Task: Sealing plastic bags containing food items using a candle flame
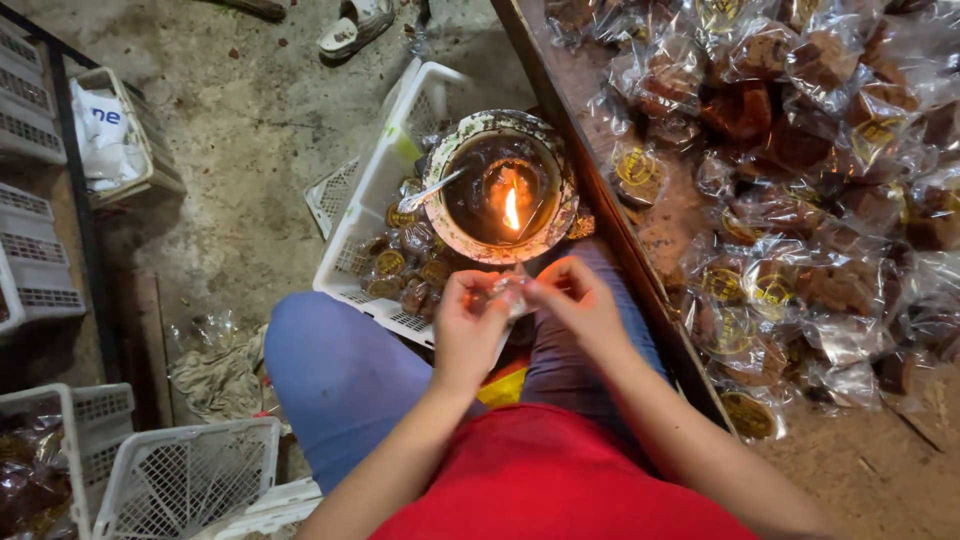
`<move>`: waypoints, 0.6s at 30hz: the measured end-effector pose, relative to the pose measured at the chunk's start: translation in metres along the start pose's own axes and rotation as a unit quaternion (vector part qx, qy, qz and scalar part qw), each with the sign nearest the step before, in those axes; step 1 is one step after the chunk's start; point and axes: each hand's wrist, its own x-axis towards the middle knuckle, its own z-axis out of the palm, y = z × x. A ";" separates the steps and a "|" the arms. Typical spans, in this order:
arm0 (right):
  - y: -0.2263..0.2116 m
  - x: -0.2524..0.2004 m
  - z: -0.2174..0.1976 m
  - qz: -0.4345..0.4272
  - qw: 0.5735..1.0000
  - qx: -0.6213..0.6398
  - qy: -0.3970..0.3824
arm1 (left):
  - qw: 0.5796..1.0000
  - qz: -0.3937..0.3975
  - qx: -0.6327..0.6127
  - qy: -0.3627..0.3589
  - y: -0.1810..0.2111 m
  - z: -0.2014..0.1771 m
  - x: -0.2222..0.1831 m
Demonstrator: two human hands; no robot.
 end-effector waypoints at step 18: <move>-0.055 0.089 -0.102 -0.116 0.973 -0.062 0.191 | 0.972 0.170 0.158 0.017 0.015 -0.062 -0.002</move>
